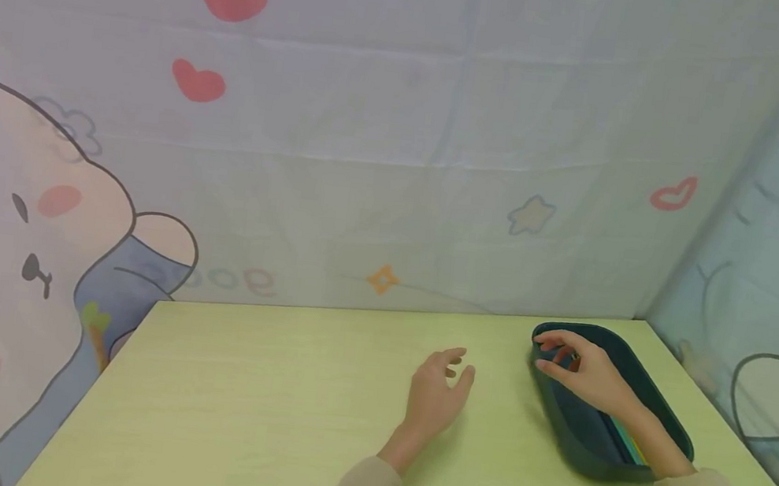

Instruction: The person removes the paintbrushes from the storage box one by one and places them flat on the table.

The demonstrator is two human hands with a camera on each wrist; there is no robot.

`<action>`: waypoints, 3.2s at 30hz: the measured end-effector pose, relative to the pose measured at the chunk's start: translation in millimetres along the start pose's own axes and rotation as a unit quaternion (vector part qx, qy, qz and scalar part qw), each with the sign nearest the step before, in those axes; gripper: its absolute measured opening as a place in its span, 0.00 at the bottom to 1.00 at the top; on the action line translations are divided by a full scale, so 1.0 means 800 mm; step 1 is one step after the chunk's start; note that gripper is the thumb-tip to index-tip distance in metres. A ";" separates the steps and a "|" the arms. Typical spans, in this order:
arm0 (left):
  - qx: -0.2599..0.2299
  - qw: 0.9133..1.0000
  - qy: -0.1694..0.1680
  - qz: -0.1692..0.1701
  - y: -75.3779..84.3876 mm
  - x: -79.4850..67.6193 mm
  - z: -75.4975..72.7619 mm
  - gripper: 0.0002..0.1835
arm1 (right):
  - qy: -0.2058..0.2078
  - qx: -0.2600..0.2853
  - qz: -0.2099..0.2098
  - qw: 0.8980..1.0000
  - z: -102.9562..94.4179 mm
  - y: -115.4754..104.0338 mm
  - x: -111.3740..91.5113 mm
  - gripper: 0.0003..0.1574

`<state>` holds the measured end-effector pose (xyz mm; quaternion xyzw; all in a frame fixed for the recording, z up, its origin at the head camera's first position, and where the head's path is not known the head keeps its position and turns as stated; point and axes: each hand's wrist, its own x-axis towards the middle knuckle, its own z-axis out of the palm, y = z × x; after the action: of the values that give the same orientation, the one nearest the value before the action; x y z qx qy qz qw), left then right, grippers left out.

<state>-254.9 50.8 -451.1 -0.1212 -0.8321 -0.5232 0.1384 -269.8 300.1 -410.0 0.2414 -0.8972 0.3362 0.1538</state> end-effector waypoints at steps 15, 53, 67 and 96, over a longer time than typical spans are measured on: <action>-0.073 0.996 0.028 -0.042 0.017 0.010 0.042 0.19 | 0.022 0.010 0.033 0.999 -0.035 0.025 -0.019 0.24; -0.186 0.976 0.013 -0.114 0.042 0.026 0.119 0.22 | 0.021 -0.050 0.170 0.984 -0.099 0.095 -0.067 0.35; -0.249 0.953 -0.016 -0.174 0.042 0.027 0.136 0.27 | 0.002 -0.060 0.199 0.978 -0.097 0.111 -0.074 0.36; -0.317 0.927 -0.013 -0.199 0.048 0.022 0.155 0.25 | -0.032 -0.018 0.253 0.967 -0.094 0.133 -0.083 0.33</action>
<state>-271.1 179.9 -463.7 0.0028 -0.6313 -0.7751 -0.0252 -263.0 442.6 -440.7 0.0146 -0.9393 0.3404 0.0396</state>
